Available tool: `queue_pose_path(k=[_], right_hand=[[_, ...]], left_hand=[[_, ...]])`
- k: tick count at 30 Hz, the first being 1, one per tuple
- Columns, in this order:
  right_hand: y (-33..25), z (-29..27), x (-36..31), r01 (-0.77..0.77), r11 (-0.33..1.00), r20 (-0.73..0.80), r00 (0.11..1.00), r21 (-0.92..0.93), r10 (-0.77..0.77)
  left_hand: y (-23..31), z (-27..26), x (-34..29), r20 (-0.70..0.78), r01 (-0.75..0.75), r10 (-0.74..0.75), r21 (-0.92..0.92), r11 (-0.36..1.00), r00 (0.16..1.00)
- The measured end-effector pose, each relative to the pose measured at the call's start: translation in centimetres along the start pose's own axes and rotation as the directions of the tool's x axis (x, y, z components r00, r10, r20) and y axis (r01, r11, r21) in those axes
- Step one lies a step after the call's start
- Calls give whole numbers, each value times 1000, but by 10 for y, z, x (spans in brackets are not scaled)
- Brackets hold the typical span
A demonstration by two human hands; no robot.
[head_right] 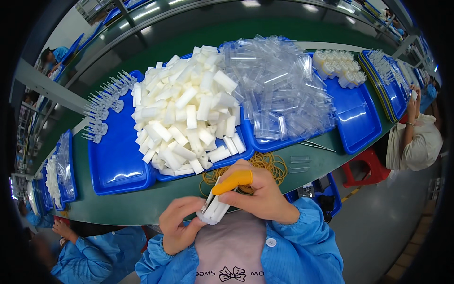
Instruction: The person assembles small white plastic components by inserting them into a clear plastic base. They use a yellow rubber band to secure the components together and then use a metal tool to adjust the assembly. The process is repeated for multiple units.
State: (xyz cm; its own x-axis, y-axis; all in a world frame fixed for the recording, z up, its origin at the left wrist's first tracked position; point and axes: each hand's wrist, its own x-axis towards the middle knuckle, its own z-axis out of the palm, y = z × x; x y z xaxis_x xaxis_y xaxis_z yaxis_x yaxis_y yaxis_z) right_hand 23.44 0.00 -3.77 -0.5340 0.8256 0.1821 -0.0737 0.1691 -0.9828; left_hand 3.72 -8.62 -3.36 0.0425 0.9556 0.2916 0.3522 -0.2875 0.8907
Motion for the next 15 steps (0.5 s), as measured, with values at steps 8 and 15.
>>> queue_pose_path(k=[8,15], right_hand=[[17,-7,33,27,505,-24,995,-863,-94],[28,-9,30,53,475,42,999,-878,-35]], left_hand=[[-23,2,-13,-23,241,-255,-250,938,967],[-27,0,-15,-31,232,-272,-435,870,962]])
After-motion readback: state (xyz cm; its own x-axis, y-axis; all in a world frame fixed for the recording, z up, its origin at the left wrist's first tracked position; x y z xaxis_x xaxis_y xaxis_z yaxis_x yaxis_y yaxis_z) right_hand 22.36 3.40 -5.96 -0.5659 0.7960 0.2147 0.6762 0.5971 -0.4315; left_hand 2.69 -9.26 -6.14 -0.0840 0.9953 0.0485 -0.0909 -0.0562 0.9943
